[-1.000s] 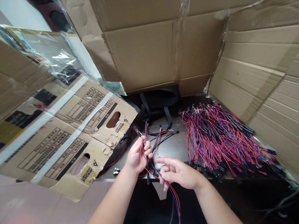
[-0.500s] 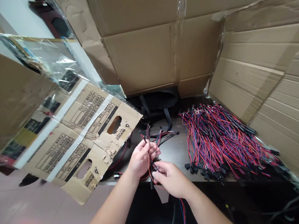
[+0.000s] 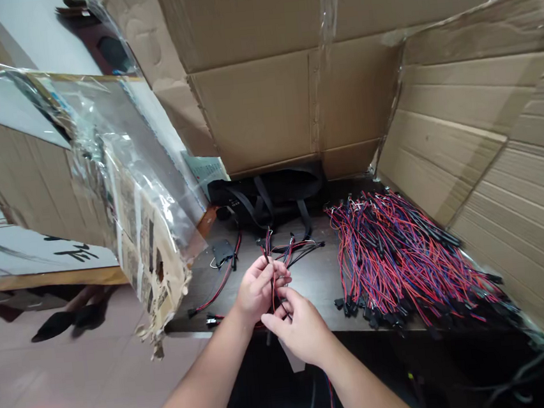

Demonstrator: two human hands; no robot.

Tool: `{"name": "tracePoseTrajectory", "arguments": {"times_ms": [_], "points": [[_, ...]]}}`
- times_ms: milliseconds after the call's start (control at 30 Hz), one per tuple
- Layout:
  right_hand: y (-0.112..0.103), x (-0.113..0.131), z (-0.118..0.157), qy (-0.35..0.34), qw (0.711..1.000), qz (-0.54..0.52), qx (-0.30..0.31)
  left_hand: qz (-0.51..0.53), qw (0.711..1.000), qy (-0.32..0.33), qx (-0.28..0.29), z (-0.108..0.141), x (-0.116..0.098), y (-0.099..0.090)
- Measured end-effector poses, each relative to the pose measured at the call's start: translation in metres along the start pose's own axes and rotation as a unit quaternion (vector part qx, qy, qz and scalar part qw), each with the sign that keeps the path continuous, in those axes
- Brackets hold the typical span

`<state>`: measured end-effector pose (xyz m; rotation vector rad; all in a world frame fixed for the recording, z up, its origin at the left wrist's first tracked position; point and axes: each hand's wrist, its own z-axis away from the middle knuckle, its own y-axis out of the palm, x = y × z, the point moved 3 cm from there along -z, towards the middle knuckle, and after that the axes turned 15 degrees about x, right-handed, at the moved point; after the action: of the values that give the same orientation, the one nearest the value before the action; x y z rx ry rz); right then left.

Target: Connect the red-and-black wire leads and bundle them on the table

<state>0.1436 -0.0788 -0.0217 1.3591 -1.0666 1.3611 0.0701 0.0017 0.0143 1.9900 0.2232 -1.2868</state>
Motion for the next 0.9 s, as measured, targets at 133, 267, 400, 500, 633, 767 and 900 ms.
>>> {"name": "tracePoseTrajectory", "arguments": {"times_ms": [133, 267, 400, 500, 633, 767, 900], "points": [[0.000, -0.001, -0.001, 0.009, 1.000, -0.011, 0.008, -0.002, 1.000, 0.000, 0.011, 0.001, 0.000, 0.000], [-0.005, 0.003, 0.002, -0.026, 0.999, 0.004, 0.018, -0.010, 0.999, 0.011, 0.032, 0.002, 0.000, 0.000], [-0.006, 0.004, 0.001, -0.049, 0.998, 0.021, 0.025, -0.019, 0.998, 0.016, 0.060, 0.003, 0.000, 0.001], [-0.009, 0.006, 0.002, -0.043, 0.999, 0.007, 0.021, 0.002, 0.997, 0.013, 0.076, 0.003, 0.002, 0.001], [-0.028, 0.023, 0.018, -0.034, 0.995, -0.089, -0.017, 0.030, 0.996, 0.017, 0.086, 0.002, 0.003, -0.002], [-0.071, 0.067, 0.046, -0.048, 0.986, -0.148, -0.064, 0.033, 0.996, 0.017, 0.076, 0.002, 0.003, -0.005], [-0.125, 0.115, 0.052, -0.042, 0.993, -0.062, -0.095, 0.031, 0.997, 0.014, 0.076, 0.001, 0.002, -0.006]]}}
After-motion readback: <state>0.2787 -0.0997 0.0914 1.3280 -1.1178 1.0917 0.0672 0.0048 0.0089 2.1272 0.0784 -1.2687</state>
